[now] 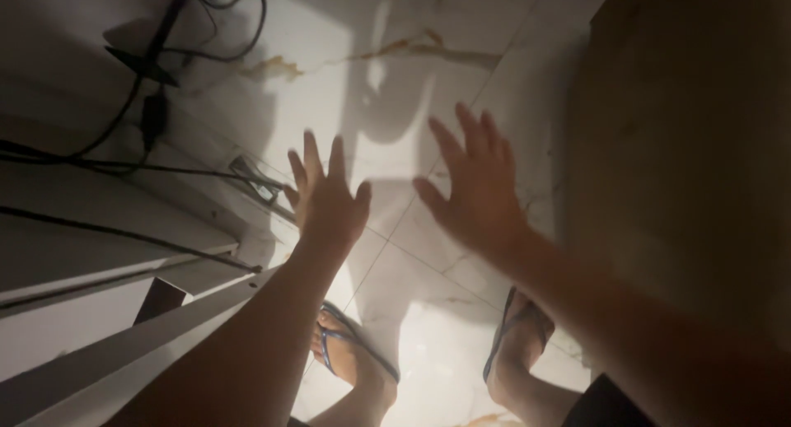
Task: The recorder cleans and organizes items on a computer desk.
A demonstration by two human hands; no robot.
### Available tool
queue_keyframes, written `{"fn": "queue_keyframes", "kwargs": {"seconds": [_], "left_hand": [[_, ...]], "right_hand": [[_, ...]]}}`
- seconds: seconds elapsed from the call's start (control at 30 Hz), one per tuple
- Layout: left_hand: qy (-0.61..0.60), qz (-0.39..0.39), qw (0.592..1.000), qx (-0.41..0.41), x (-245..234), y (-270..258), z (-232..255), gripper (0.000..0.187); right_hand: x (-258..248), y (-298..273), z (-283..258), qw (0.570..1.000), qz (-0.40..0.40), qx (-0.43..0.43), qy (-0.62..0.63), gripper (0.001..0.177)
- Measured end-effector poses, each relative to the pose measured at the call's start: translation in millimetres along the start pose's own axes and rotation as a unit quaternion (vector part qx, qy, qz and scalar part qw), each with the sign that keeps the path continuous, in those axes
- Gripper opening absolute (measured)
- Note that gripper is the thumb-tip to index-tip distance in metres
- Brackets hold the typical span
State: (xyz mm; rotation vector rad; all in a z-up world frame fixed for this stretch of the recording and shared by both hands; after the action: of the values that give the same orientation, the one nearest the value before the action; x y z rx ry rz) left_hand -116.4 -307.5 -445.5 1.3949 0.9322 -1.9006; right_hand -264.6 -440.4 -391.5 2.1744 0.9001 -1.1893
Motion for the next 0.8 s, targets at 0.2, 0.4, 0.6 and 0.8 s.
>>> {"fn": "queue_keyframes", "kwargs": {"seconds": [0.2,0.4,0.6,0.8], "left_hand": [[-0.035,0.108,0.991,0.070,-27,25,39,0.080],[-0.032,0.142,0.984,0.102,-24,47,41,0.079],[-0.001,0.080,0.996,0.045,26,53,-2,0.080],[0.086,0.025,0.996,-0.012,76,62,-52,0.080]], "right_hand": [[-11,29,11,0.999,0.033,-0.001,-0.017,0.081],[-11,37,19,0.996,0.078,-0.031,0.000,0.078],[7,34,30,0.996,0.080,-0.042,0.001,0.075],[40,38,41,0.995,0.088,-0.049,-0.007,0.076]]}}
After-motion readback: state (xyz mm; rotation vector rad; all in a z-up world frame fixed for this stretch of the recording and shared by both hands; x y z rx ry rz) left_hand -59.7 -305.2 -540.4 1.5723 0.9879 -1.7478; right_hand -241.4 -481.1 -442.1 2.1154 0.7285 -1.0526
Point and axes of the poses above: each hand's wrist, its own y-axis towards the middle knuckle, its own x-axis out of the palm, z = x × y, the point moved 7 cm from there along y, towards the middle knuckle, and after that the axes turned 12 degrees about z, right-handed, at the moved point
